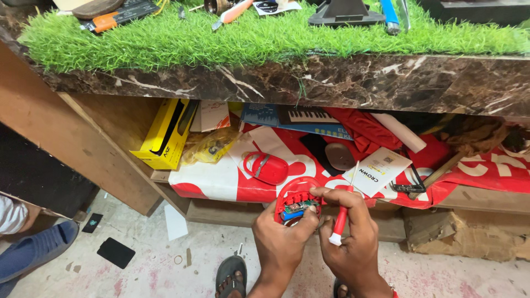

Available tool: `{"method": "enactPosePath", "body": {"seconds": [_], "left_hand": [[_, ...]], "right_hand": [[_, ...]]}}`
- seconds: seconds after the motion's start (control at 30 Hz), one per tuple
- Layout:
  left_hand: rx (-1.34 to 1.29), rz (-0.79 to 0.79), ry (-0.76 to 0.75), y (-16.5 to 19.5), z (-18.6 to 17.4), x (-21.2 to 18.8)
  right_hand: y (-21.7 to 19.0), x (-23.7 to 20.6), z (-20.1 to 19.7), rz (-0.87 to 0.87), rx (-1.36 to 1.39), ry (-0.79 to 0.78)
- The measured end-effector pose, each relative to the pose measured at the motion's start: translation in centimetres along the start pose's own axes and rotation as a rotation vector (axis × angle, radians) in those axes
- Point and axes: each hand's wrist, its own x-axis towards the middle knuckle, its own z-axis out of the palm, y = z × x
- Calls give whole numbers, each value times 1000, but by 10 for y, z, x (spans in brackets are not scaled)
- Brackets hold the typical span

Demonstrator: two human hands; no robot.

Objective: The person holds a small red handheld device and uses a red-handled screwdriver to unscrew and pry open its casing, working on the internal components while turning the device over. They continue loosening parts and manipulating the opened housing at a cluttered workbench.

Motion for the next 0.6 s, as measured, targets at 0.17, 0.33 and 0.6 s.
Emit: {"method": "enactPosePath", "body": {"seconds": [0.17,0.33,0.6], "left_hand": [[32,54,-19,2,0,-1],[35,60,-21,2,-1,-2],[88,147,-12,-2,-3,-2]], "right_hand": [[0,0,-1,-161,-119,18],[-3,2,-2,-178,-123,-8],[-3,0,-3,-125,-80,-4]]}}
